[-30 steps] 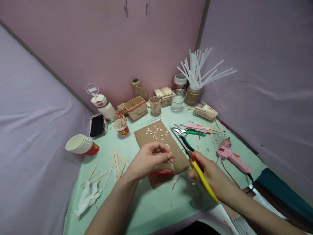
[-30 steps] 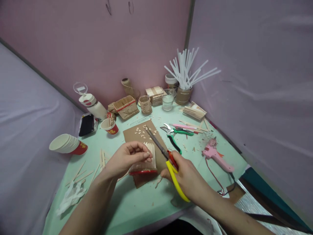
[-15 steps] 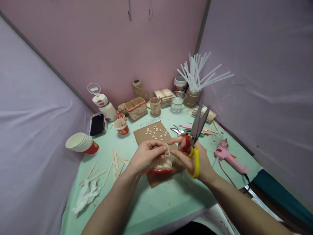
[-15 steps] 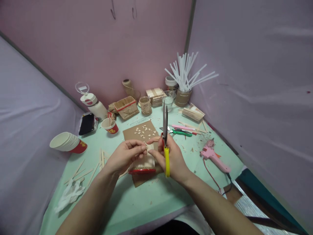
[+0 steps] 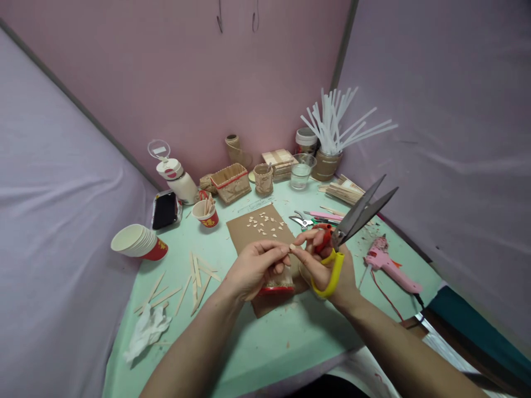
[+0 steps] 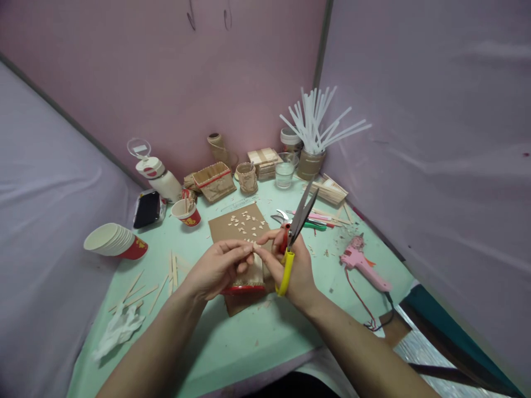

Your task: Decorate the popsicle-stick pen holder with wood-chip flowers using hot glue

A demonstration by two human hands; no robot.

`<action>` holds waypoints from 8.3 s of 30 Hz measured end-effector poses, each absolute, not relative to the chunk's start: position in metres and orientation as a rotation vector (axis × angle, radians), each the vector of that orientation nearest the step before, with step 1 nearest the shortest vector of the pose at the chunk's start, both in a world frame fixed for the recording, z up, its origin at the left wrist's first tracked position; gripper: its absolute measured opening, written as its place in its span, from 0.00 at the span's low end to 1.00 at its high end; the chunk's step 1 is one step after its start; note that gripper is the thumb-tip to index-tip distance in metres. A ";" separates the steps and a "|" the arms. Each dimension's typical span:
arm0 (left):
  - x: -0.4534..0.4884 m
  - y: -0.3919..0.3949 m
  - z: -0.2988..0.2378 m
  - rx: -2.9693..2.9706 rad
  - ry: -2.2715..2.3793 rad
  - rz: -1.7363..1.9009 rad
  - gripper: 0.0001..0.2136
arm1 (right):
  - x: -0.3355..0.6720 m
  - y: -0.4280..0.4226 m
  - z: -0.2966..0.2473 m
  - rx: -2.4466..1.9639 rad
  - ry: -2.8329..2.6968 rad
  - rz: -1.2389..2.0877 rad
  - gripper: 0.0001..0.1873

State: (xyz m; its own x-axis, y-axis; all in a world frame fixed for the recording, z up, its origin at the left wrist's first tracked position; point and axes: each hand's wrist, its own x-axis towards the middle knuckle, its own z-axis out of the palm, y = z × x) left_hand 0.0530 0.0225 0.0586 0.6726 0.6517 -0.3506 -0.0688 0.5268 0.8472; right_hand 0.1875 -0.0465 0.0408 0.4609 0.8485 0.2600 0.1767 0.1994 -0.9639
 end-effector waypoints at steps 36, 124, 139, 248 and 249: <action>0.052 0.023 0.060 1.099 0.885 0.679 0.10 | 0.213 -0.068 0.039 -1.585 -1.381 0.726 0.18; 0.065 0.009 0.054 0.685 0.770 0.851 0.11 | 0.201 -0.080 0.051 -2.244 -1.690 0.515 0.15; 0.057 0.016 0.057 1.041 0.784 0.808 0.05 | 0.211 -0.084 0.059 -2.145 -1.671 0.729 0.23; 0.061 0.012 0.055 0.760 0.754 0.818 0.10 | 0.201 -0.074 0.050 -2.201 -1.722 0.543 0.18; 0.061 0.012 0.055 0.761 0.751 0.815 0.10 | 0.201 -0.074 0.050 -2.206 -1.724 0.545 0.18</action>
